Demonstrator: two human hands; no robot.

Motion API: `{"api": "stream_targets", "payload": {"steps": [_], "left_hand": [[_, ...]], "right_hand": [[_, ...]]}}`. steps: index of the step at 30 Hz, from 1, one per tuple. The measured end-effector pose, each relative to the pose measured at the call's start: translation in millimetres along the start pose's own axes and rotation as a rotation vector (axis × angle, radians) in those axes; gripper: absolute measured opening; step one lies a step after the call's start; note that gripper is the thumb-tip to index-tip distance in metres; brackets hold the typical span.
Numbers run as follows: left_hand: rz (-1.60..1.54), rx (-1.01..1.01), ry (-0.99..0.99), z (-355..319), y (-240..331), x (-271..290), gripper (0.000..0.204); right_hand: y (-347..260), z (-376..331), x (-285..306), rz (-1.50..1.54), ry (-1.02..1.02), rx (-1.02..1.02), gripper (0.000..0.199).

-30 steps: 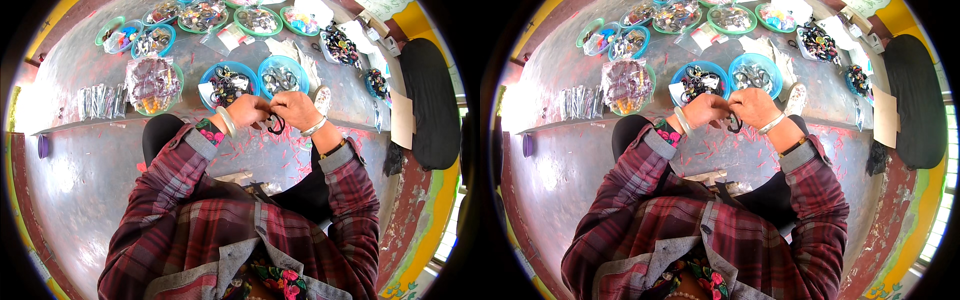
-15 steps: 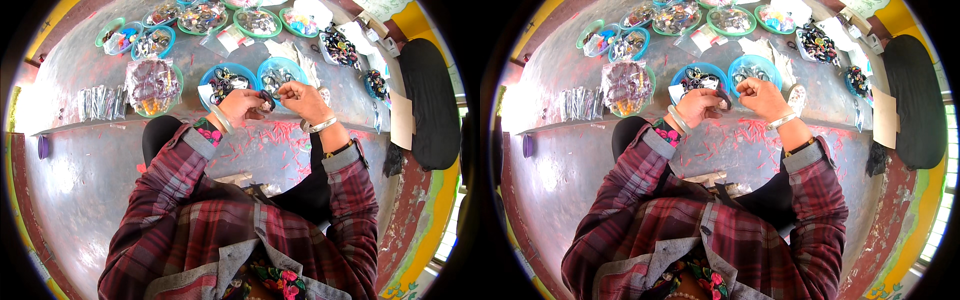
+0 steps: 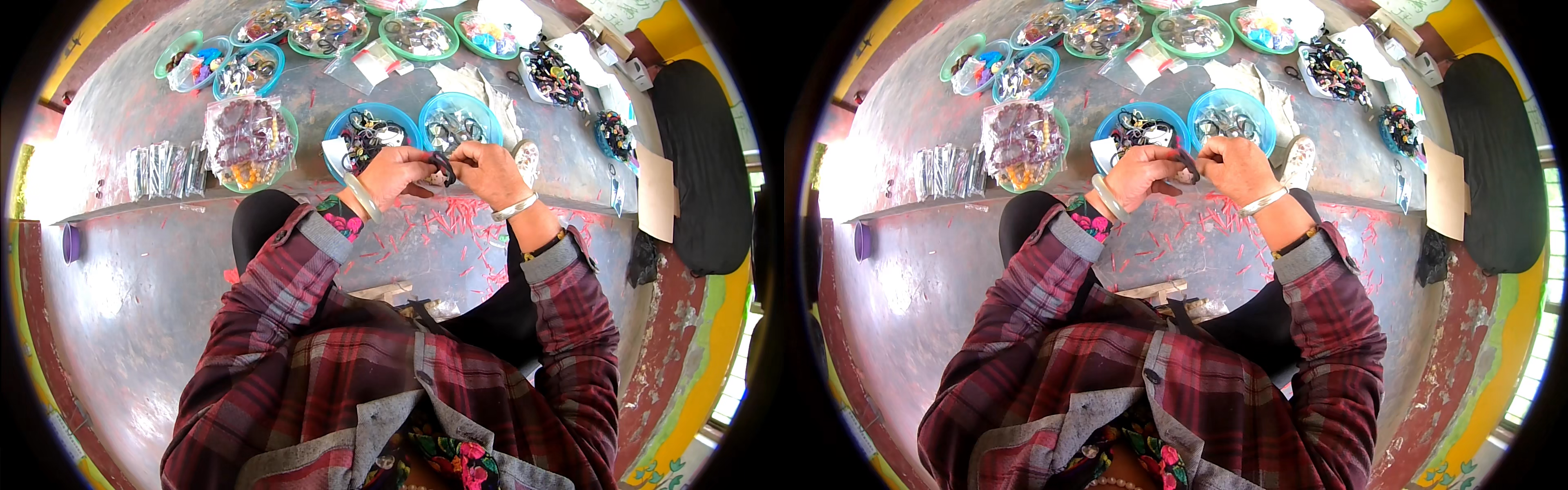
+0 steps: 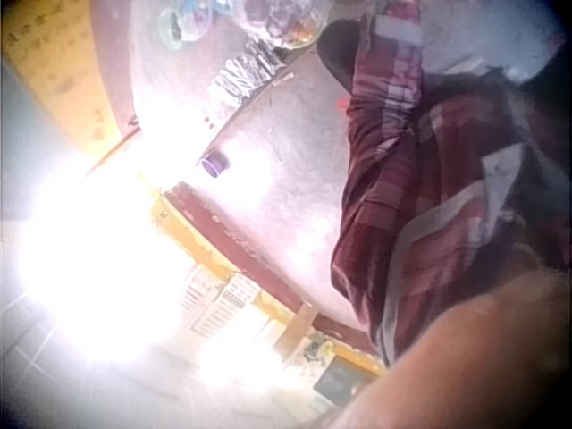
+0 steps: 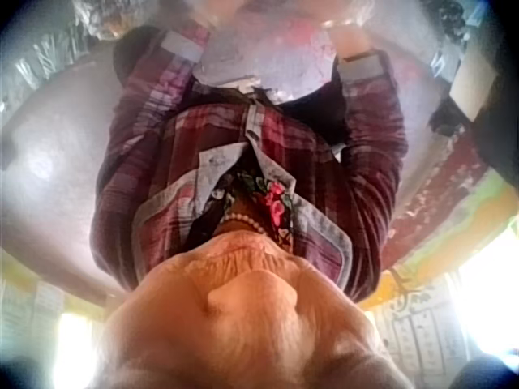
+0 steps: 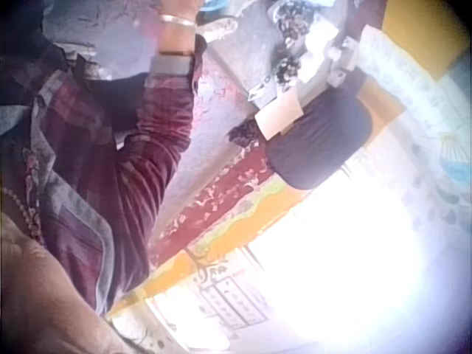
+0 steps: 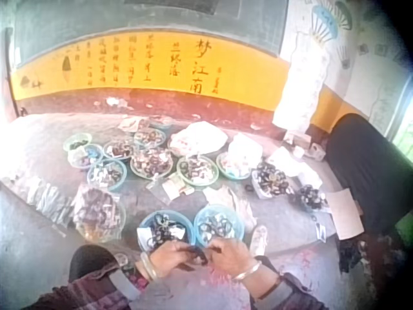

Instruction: The person sits on the floor and assembles hair accessories by hand. They pick up small decorative charms and hair ties from blue bowls, attach the charms to the ties, and place the finished items into a clear plastic bag.

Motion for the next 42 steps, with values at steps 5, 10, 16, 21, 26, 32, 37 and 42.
{"api": "stream_targets", "payload": {"steps": [5, 10, 16, 21, 26, 32, 37, 42], "left_hand": [[-0.096, -0.114, 0.011, 2.8, -1.6, 2.9, 0.023], [-0.078, -0.185, 0.005, 5.0, -0.8, 2.9, 0.025], [0.184, -0.272, 0.003, 3.2, 3.5, 0.4, 0.024], [0.373, -0.254, 0.022, -1.1, 9.5, -4.9, 0.026], [0.230, -0.166, 0.026, -2.5, 9.1, -3.7, 0.029], [0.108, 0.056, 0.002, -3.4, 3.4, -1.1, 0.030], [-0.109, 0.078, -0.108, 1.6, -4.8, 0.8, 0.031], [-0.109, 0.010, -0.188, -4.1, 5.0, -7.1, 0.028]], "right_hand": [[-22.9, -8.6, 0.5, -0.001, 0.021, -0.017, 0.031], [-34.8, -12.4, -0.9, -0.184, 0.132, 0.007, 0.030], [-24.3, -10.3, -1.7, -0.040, 0.187, 0.013, 0.019], [-13.5, -8.1, -2.3, -0.104, 0.253, 0.049, 0.010], [-16.6, -9.2, -1.1, -0.136, 0.227, 0.057, 0.010], [-5.8, -3.7, -7.1, -0.097, 0.140, 0.103, 0.013], [5.0, 2.3, -3.4, 0.059, 0.044, -0.106, 0.019], [11.8, 2.9, -4.3, 0.123, 0.015, -0.154, 0.021]]}}
Point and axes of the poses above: each hand's wrist, its own z-axis towards the middle knuckle, its own x-axis out of the back of the hand, y = z × x, the point moved 4 cm from there along z, towards the middle knuckle, and after that the axes turned 2 degrees about -y, right-handed, at the moved point
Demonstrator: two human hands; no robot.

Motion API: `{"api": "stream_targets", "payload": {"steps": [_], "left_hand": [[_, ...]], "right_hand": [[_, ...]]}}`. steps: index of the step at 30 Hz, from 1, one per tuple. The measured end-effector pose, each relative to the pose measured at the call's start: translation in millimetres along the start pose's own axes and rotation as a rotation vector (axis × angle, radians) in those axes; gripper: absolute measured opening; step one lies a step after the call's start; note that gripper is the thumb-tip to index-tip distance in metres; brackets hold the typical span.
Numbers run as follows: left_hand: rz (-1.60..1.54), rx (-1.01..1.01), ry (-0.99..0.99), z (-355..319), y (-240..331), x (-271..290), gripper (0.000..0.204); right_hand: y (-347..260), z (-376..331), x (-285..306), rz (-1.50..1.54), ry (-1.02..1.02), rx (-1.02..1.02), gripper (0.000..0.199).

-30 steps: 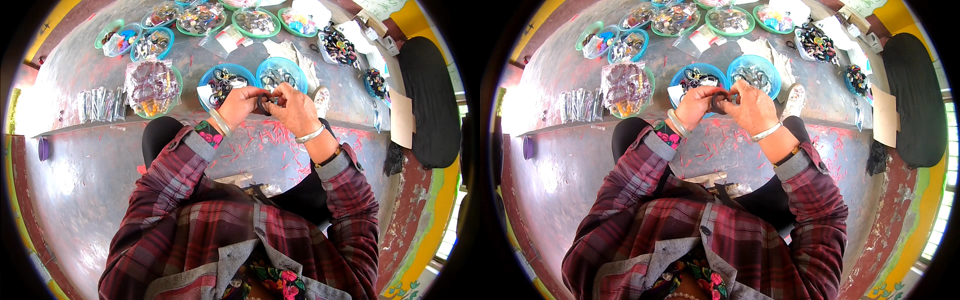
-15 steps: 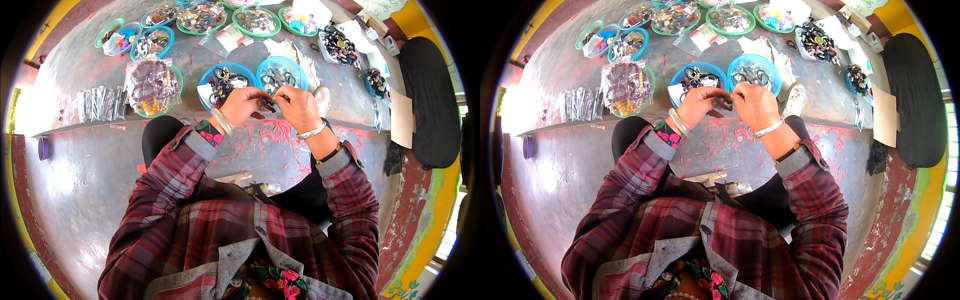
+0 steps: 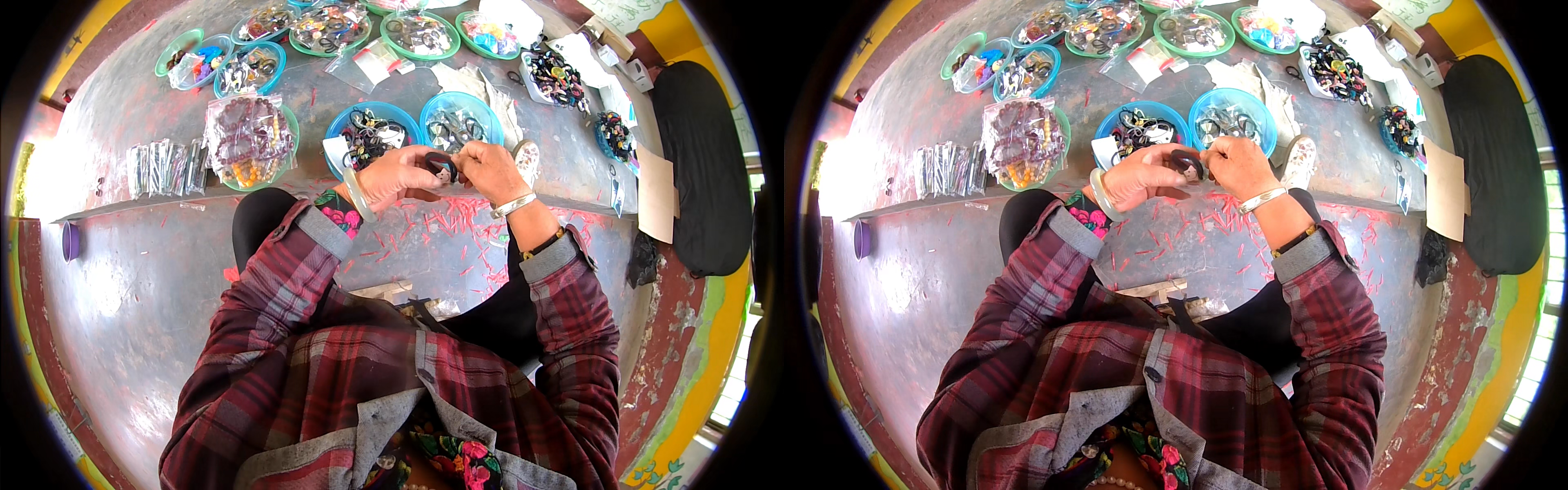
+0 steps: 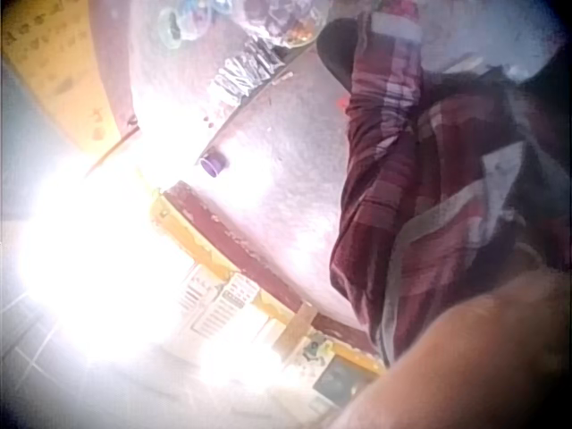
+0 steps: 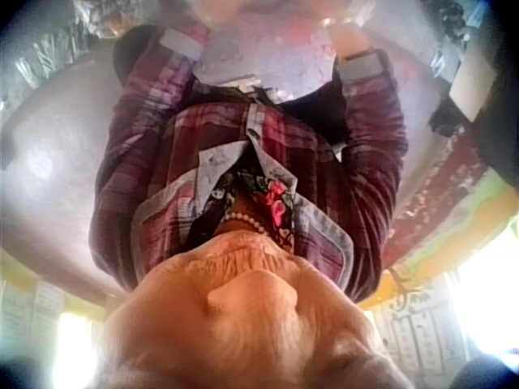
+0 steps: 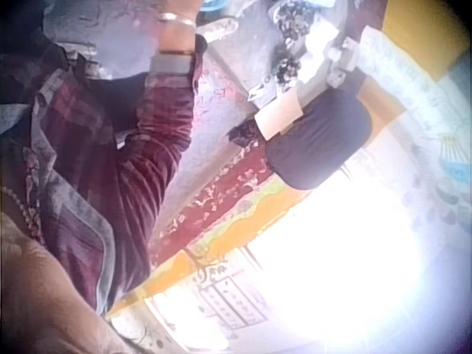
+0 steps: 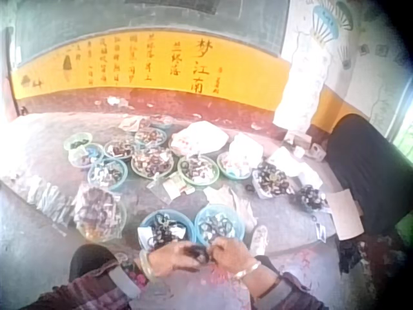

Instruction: The person sits on the floor and assembles hair accessories by hand. They pick up small decorative charms and hair ties from blue bowls, attach the charms to the ties, and place the finished items into a clear plastic bag.

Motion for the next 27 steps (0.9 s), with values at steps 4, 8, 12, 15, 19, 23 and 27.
{"api": "stream_targets", "payload": {"steps": [4, 8, 12, 15, 19, 23, 27], "left_hand": [[0.131, 0.002, 0.080, 3.7, -4.1, 2.7, 0.026], [0.274, -0.013, 0.164, 2.5, -0.4, 1.7, 0.022], [0.367, -0.031, 0.190, 1.8, 0.2, 2.1, 0.018], [0.354, -0.013, 0.190, 3.4, -1.3, 5.0, 0.018], [0.325, 0.000, 0.201, 4.1, -5.1, 11.5, 0.018], [0.413, -0.018, 0.200, 4.0, -4.4, 11.7, 0.017], [0.526, -0.014, 0.197, 5.1, -3.5, 14.3, 0.016]], "right_hand": [[3.7, 2.0, -4.7, 0.034, -0.053, -0.007, 0.021], [6.6, 2.5, -5.5, 0.036, -0.076, 0.014, 0.021], [-0.5, 0.0, -7.1, 0.015, -0.104, 0.045, 0.023], [-1.2, -2.0, -9.1, 0.035, -0.134, 0.036, 0.024], [-3.5, -2.2, -10.7, 0.065, -0.165, 0.024, 0.024], [-3.2, -2.9, -10.8, 0.098, -0.179, 0.000, 0.024], [0.6, -0.9, -10.6, 0.096, -0.174, 0.009, 0.024]]}}
Point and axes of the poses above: each hand's wrist, its own z-axis towards the middle knuckle, its own x-axis out of the back of the hand, y = z × x, the point moved 4 cm from there along z, towards the middle knuckle, and after that the axes turned 2 degrees about -y, right-handed, at the moved point
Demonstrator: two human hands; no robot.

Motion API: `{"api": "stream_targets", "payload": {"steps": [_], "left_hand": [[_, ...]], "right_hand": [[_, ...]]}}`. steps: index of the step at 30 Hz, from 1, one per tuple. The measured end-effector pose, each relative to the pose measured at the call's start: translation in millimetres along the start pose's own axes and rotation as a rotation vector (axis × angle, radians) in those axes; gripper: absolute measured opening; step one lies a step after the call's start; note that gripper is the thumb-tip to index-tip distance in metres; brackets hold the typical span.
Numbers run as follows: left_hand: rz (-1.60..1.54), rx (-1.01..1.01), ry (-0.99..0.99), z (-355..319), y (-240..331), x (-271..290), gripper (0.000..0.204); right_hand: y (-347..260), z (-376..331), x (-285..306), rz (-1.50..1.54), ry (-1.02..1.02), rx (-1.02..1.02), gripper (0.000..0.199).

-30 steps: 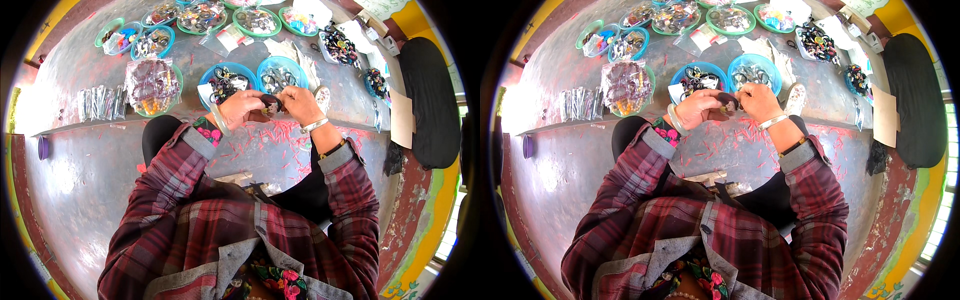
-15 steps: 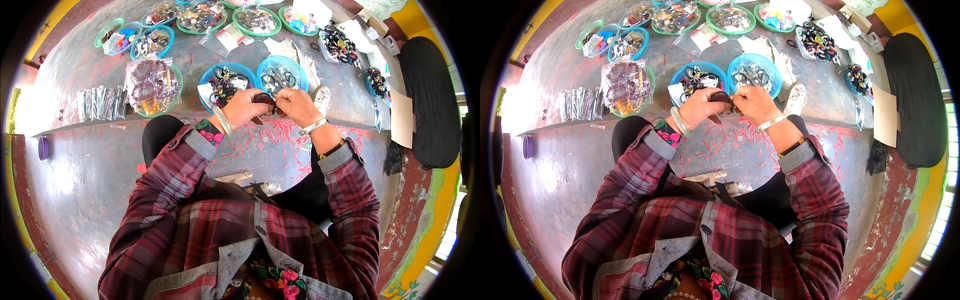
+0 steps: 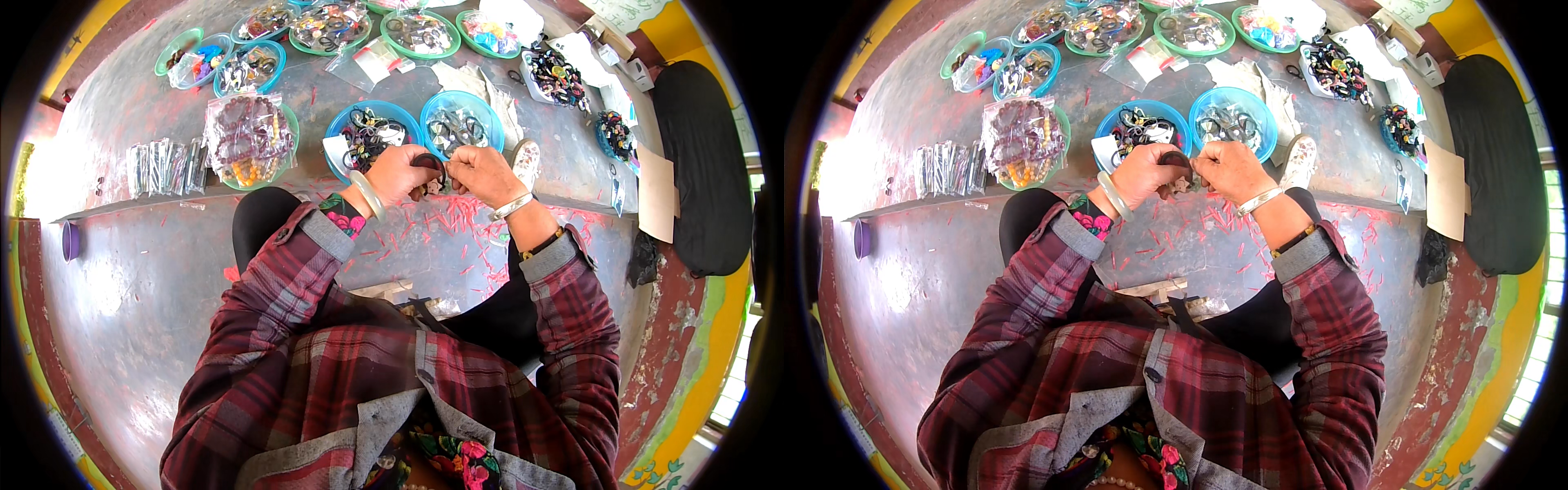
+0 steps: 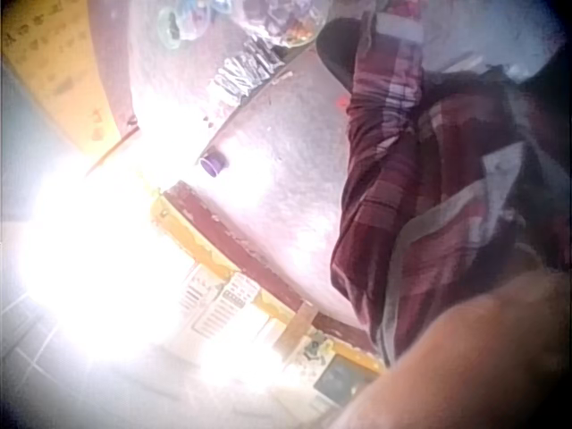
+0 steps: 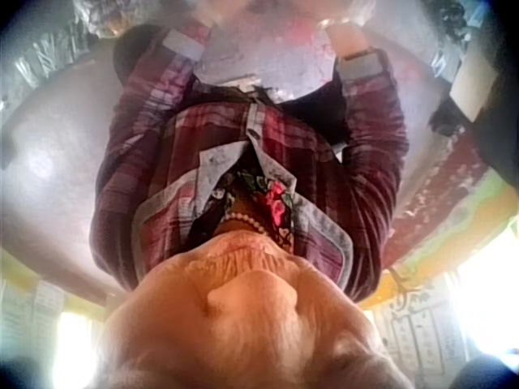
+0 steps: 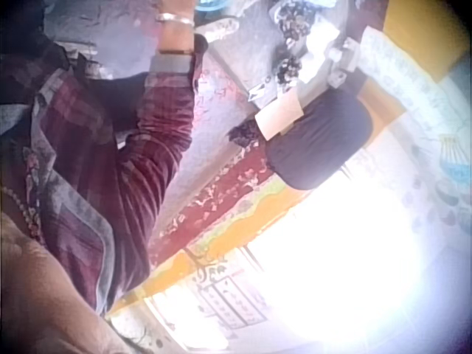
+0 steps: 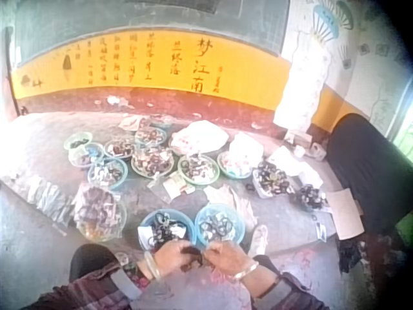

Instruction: The person sits on the floor and assembles hair accessories by hand. They pick up small decorative charms and hair ties from blue bowls, attach the charms to the ties, and place the finished items into a clear plastic bag.

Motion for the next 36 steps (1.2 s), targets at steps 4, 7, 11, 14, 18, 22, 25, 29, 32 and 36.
{"api": "stream_targets", "payload": {"steps": [4, 7, 11, 14, 18, 22, 25, 29, 32, 36], "left_hand": [[-0.284, 0.091, -0.017, -4.7, 6.0, -6.4, 0.016], [-0.401, 0.061, -0.073, -2.6, 4.3, -8.3, 0.018], [-0.240, 0.080, -0.095, -0.8, 0.0, -6.6, 0.020], [-0.328, 0.134, -0.073, 0.0, -1.1, -6.9, 0.020], [-0.515, 0.105, 0.015, -0.7, -6.8, -1.1, 0.017], [-0.590, 0.095, 0.026, -0.5, -5.0, 0.3, 0.015], [-0.611, 0.100, 0.021, -1.5, -3.7, -0.6, 0.013], [-0.616, 0.105, 0.008, -1.8, -4.4, 0.2, 0.012], [-0.621, 0.112, -0.019, -1.7, -3.6, -1.2, 0.013], [-0.606, 0.170, -0.011, -0.7, -6.4, -1.2, 0.014]], "right_hand": [[8.1, 3.2, 2.7, 0.054, 0.005, -0.031, 0.023], [10.7, 4.4, 5.8, 0.140, 0.008, -0.070, 0.022], [12.4, 4.7, 6.4, 0.167, 0.006, -0.090, 0.022], [8.6, 2.1, 6.1, 0.179, 0.011, -0.090, 0.020], [-10.9, -2.7, 8.3, 0.107, 0.098, 0.059, 0.015], [-9.3, -4.5, 4.8, -0.004, 0.090, 0.162, 0.012], [-14.0, -8.2, 3.9, -0.118, 0.093, 0.152, 0.013], [-22.2, -11.7, 3.7, -0.192, 0.084, 0.171, 0.013], [-23.1, -12.2, 3.7, -0.242, 0.072, 0.173, 0.012], [-18.7, -11.5, 3.3, -0.248, 0.082, 0.263, 0.011]]}}
Point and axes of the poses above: each hand's wrist, its own z-axis towards the middle knuckle, its own x-axis out of the back of the hand, y = z × x, the point moved 4 cm from there along z, towards the middle knuckle, and after that the axes turned 2 degrees about -y, right-handed, at the moved point
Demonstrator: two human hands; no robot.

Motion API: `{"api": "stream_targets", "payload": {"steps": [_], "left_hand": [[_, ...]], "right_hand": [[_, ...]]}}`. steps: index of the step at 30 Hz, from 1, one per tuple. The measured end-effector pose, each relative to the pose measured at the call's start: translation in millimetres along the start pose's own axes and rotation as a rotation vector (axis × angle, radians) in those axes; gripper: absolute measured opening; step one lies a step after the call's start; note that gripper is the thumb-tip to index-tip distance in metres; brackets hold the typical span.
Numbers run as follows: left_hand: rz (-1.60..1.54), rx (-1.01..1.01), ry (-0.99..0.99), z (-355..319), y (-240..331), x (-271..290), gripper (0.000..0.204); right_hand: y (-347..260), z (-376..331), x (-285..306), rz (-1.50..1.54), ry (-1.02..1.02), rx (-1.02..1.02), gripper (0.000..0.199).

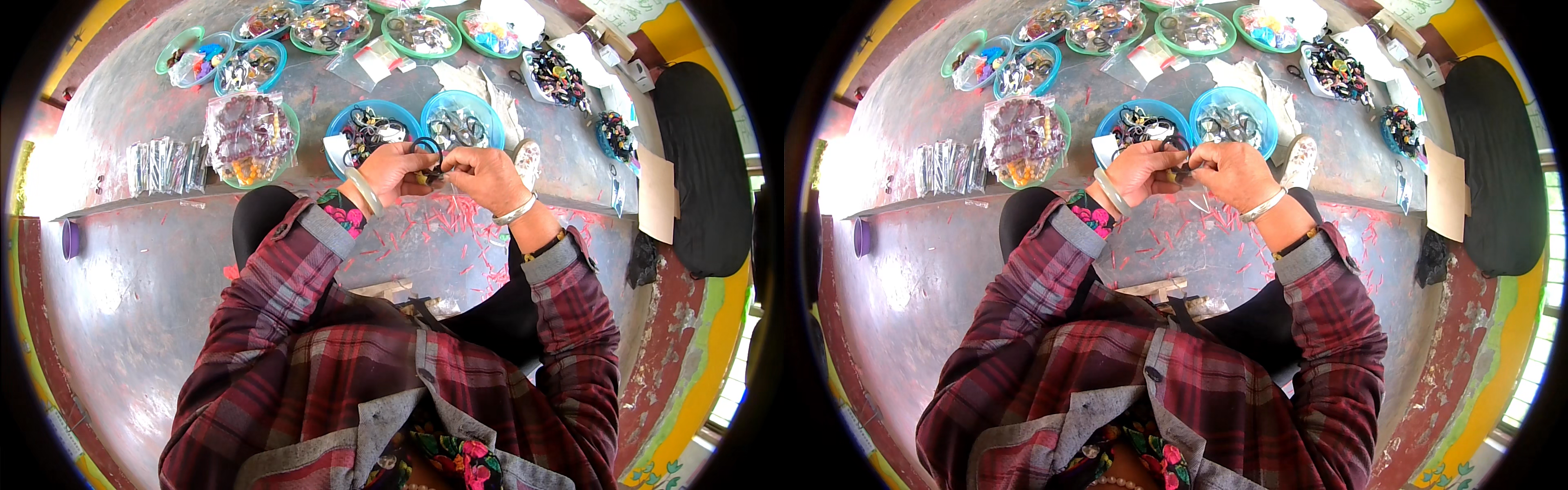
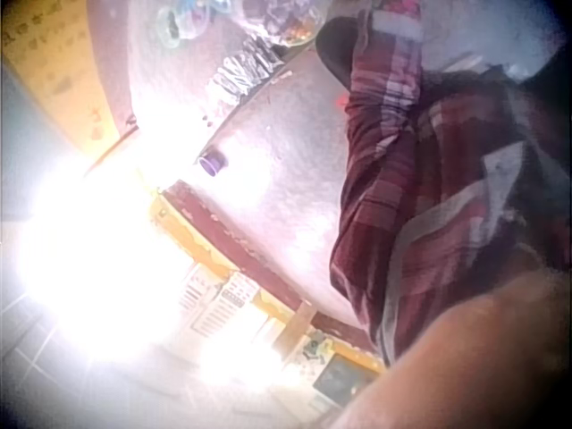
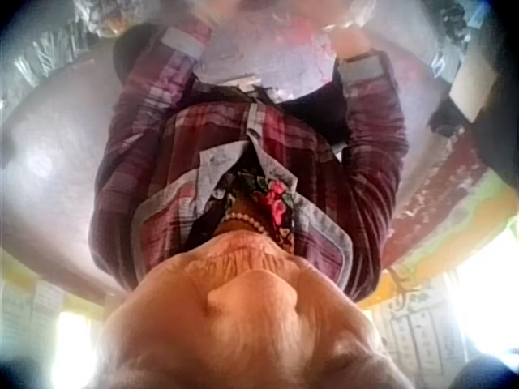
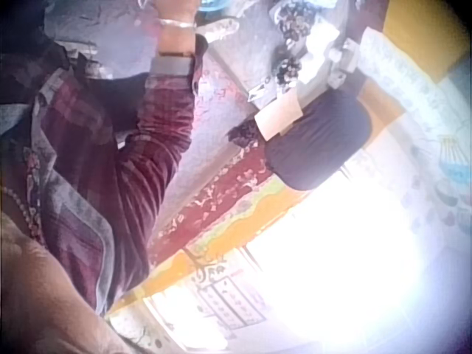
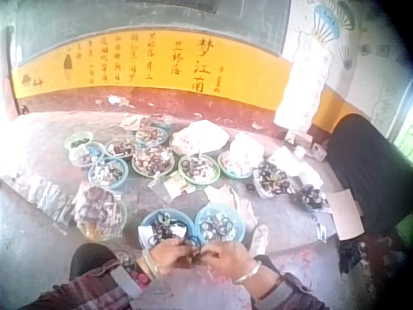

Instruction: The person sits on the floor and assembles hair accessories by hand. They pick up small decorative charms and hair ties from blue bowls, attach the charms to the ties, and place the finished items into a clear plastic bag.

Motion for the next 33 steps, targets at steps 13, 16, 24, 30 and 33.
{"api": "stream_targets", "payload": {"steps": [13, 16, 24, 30, 33], "left_hand": [[0.091, -0.015, -0.019, -3.7, 2.5, -2.5, 0.016], [0.107, -0.004, -0.024, -6.0, 4.1, -7.3, 0.016], [0.053, -0.061, -0.021, -5.6, 8.0, -6.7, 0.014], [0.089, -0.160, 0.009, -3.6, 8.7, -8.1, 0.010], [0.246, -0.245, -0.009, -3.7, 10.6, -11.0, 0.009]], "right_hand": [[-9.2, -2.0, -1.8, -0.252, 0.042, 0.172, 0.009], [-10.7, -3.2, -1.1, -0.324, -0.012, 0.189, 0.008], [-9.9, -1.5, 13.9, -0.156, 0.035, 0.004, 0.008], [9.9, 2.3, 11.6, 0.090, 0.138, -0.122, 0.013], [6.9, 2.6, 6.4, 0.057, 0.154, -0.143, 0.015]]}}
Point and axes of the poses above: each hand's wrist, its own z-axis towards the middle knuckle, its own x-axis out of the back of the hand, y = z × x, the point moved 4 cm from there along z, towards the middle knuckle, and after that the axes turned 2 degrees about -y, right-handed, at the moved point
